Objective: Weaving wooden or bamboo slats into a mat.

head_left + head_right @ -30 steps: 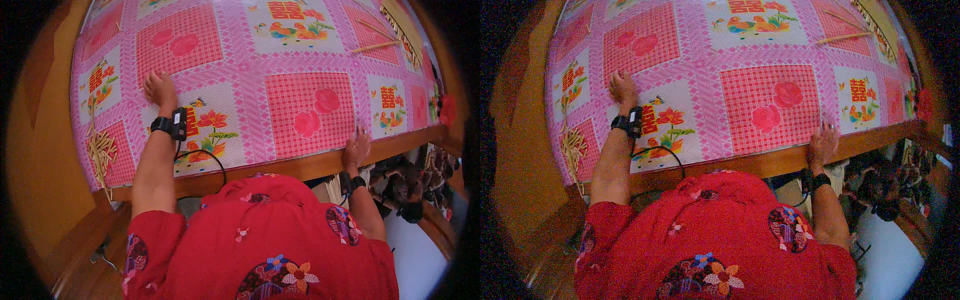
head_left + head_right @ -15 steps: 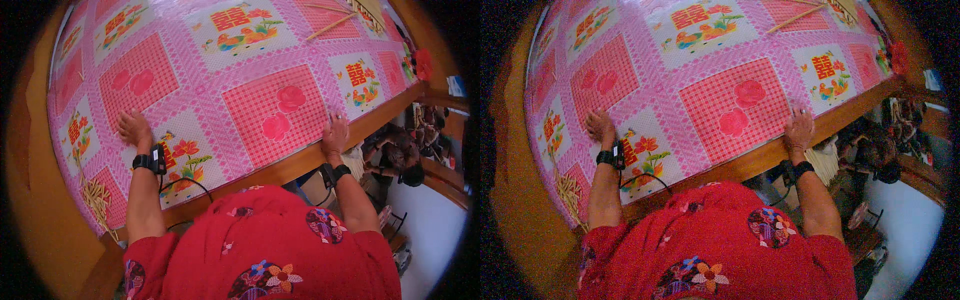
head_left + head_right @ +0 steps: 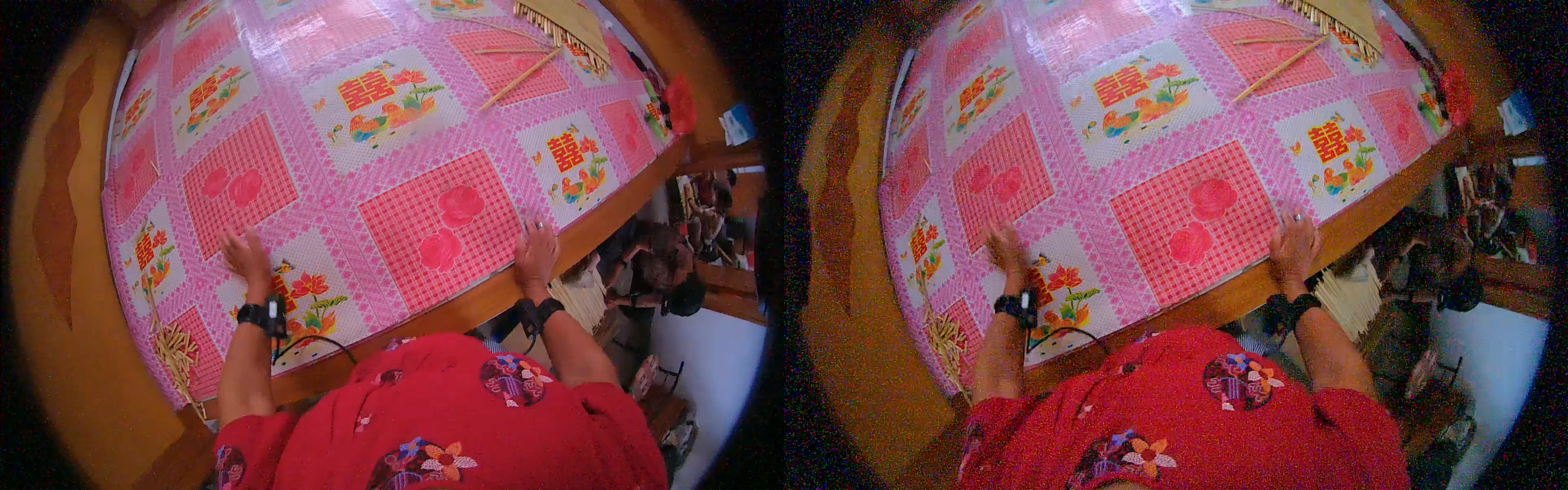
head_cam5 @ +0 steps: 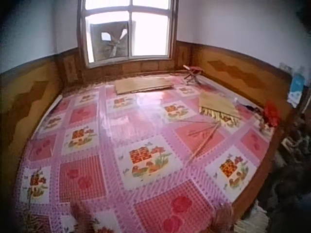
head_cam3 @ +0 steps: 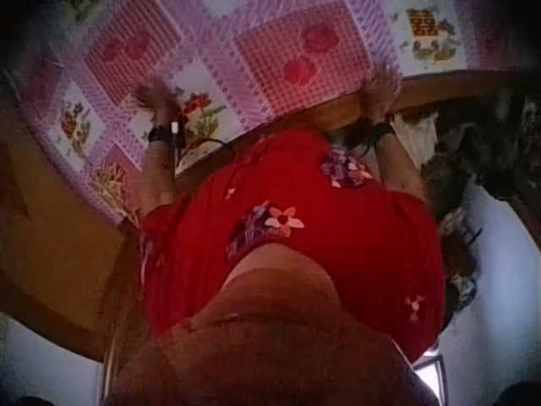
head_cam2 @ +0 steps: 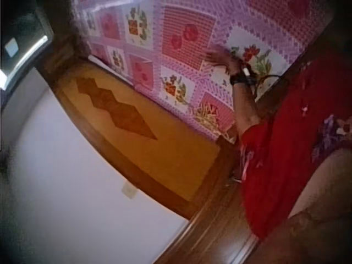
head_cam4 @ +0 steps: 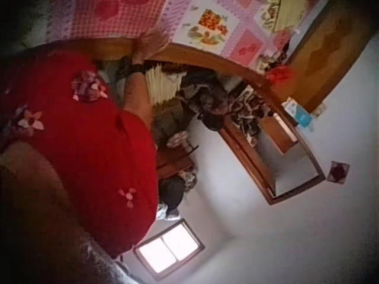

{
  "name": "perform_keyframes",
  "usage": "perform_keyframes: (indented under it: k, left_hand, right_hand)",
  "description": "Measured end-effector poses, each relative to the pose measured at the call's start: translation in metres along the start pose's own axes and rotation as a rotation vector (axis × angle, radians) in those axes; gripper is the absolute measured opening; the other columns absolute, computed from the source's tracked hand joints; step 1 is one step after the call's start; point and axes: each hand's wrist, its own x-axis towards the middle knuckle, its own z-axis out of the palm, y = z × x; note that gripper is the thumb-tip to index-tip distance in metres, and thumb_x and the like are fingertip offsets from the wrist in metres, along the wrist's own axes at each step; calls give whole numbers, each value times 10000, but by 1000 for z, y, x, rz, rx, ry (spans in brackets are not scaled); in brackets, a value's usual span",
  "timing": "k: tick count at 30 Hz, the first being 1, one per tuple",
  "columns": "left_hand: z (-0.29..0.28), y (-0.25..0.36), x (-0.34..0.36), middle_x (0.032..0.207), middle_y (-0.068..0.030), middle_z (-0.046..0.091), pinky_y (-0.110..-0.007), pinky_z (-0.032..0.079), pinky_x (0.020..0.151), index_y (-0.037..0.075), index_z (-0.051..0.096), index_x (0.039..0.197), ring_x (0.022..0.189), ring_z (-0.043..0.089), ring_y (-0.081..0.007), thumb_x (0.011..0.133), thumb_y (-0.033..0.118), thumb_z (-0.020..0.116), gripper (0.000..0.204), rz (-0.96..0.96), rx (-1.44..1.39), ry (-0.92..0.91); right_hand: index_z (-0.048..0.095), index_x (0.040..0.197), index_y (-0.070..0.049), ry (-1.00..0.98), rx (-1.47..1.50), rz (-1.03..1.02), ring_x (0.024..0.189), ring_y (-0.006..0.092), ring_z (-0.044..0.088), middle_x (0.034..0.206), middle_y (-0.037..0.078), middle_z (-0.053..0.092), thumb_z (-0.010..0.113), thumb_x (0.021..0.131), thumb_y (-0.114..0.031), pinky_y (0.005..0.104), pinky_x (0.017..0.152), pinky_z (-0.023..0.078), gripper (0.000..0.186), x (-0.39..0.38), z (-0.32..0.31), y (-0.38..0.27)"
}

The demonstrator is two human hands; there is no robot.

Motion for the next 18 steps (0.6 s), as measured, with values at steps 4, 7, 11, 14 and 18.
perform_keyframes:
  k: [4, 7, 11, 14, 18]
  left_hand:
    - [7, 5, -45, 1428, -109, 225, -506, 139, 1040, 103, 286, 1347, 1317, 184, -309, 865, 460, 402, 611, 276, 232, -21]
    - [6, 13, -50, 1420, -116, 239, -507, 143, 1040, 105, 304, 1332, 1312, 198, -313, 852, 431, 440, 596, 362, 274, 79]
    - [0, 13, -48, 1415, -118, 250, -505, 144, 1040, 94, 315, 1324, 1308, 207, -316, 853, 426, 443, 590, 354, 259, 51]
    - [-1, 15, -50, 1414, -117, 254, -502, 145, 1040, 91, 320, 1320, 1309, 207, -314, 854, 423, 443, 585, 345, 250, 35]
    - [1, 13, -49, 1415, -107, 255, -504, 146, 1039, 97, 323, 1320, 1313, 199, -307, 849, 412, 456, 582, 379, 208, 79]
  right_hand:
    - [434, 1247, -167, 35, -35, 7, 1255, 279, 289, 1312, 76, 398, 438, 860, -329, 471, 1034, 183, 420, -1, 1, -4]
    - [438, 1247, -163, 51, -8, 7, 1259, 289, 284, 1309, 87, 403, 439, 861, -326, 476, 1035, 182, 419, -1, 0, 0]
    - [432, 1256, -166, 19, 27, -17, 1268, 286, 275, 1325, 79, 391, 437, 866, -330, 470, 1041, 165, 423, -1, -1, 0]
    - [433, 1254, -163, 9, 5, -10, 1272, 278, 271, 1329, 71, 388, 434, 868, -344, 466, 1043, 156, 426, -3, 2, 4]
    - [433, 1254, -157, -38, -51, 32, 1278, 272, 262, 1349, 54, 362, 416, 877, -367, 458, 1044, 154, 432, -2, 3, 1]
